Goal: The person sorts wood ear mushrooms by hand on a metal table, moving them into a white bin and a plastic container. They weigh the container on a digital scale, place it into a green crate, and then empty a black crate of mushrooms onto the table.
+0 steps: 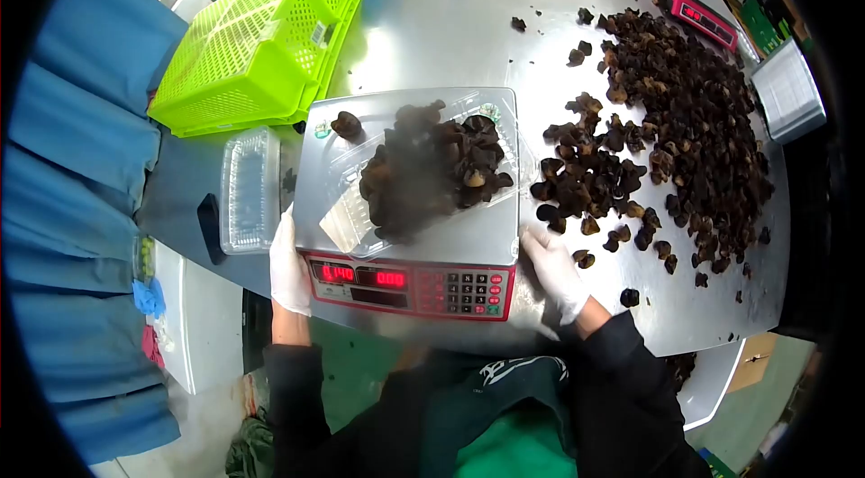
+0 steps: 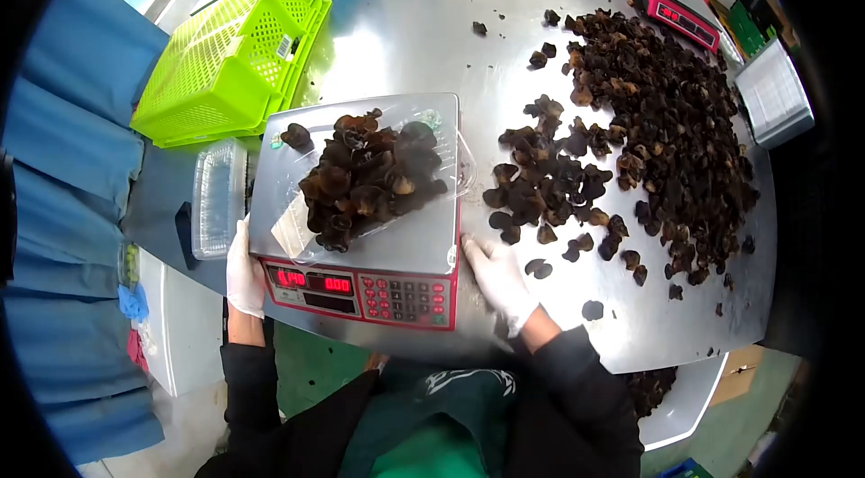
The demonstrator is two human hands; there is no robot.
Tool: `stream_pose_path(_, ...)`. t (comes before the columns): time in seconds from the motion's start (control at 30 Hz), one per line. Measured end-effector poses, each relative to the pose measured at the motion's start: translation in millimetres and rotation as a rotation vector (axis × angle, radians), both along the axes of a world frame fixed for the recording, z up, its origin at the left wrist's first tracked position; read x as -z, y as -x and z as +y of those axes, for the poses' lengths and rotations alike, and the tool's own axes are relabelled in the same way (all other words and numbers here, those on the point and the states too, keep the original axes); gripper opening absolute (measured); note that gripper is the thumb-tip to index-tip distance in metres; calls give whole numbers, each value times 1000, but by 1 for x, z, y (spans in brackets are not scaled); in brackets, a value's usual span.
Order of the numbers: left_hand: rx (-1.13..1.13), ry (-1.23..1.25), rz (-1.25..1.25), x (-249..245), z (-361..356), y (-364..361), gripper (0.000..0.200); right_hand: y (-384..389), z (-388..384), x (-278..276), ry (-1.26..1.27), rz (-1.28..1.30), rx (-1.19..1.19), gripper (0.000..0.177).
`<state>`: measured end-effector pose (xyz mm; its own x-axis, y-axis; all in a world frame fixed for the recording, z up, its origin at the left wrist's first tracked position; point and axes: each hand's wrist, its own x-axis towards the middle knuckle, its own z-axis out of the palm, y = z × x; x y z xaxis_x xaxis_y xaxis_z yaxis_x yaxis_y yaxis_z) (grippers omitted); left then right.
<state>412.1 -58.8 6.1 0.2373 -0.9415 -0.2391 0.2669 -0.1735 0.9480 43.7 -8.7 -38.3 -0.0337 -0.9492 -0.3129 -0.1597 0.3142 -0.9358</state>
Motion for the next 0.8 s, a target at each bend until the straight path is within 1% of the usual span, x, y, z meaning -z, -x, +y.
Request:
stream_pose_path(0.03, 15, 2, 30, 0, -1, -1, 42, 3, -10, 7, 328, 327, -26, 34)
stream_pose_path(0.1, 34, 5, 84, 0, -3, 1, 42, 6, -40, 8, 536, 598, 106, 35)
stream_pose_path(0.17, 17, 1, 119, -2, -2, -1, 41, 7, -71, 21, 556, 850, 63, 35)
stream_pose_path(0.2, 29, 4, 96, 6, -1, -9, 42, 3, -81, 24, 525, 968, 25, 36)
stream_pose_path(0.23, -46, -75, -19, 5, 1, -12, 44, -2, -87, 28, 498, 1085, -15, 37)
stream_pose_path(0.3, -20, -17, -180, 15, 9, -26, 54, -4, -95, 29, 508, 1062, 41, 39)
stream_pose_path(0.33, -49, -48, -205, 3, 13, -20, 52, 0, -98, 32, 537, 1135, 5, 38)
stream_pose_path(0.37, -77, -83, -227, -12, 18, -17, 50, 7, -96, 33, 492, 1103, -41, 35)
stream_pose_path(0.4, -109, -113, -306, -20, 24, -23, 51, 16, -93, 31, 520, 1085, -114, 31)
stream_pose_path(0.43, -155, -51, -391, -27, 36, -38, 50, 27, -75, 16, 718, 1186, -138, 30)
stream_pose_path(0.5, -195, 2, -517, -33, 41, -50, 48, 35, -52, -14, 833, 1166, -122, 23)
stream_pose_path(0.57, -223, 50, -520, -46, 42, -49, 43, 45, -27, -31, 817, 1192, -130, 18)
stream_pose_path(0.63, -209, 129, -588, -53, 37, -44, 42, 57, -1, -32, 774, 1172, -161, 16)
stream_pose_path(0.67, -172, 163, -627, -57, 33, -40, 41, 61, 11, -30, 721, 1167, -167, 17)
stream_pose_path(0.77, -45, 259, -733, -73, 12, -18, 37, 70, 40, -18, 665, 1218, -217, 22)
stream_pose_path(0.8, 10, 284, -759, -81, 3, -7, 36, 71, 45, -13, 627, 1185, -221, 22)
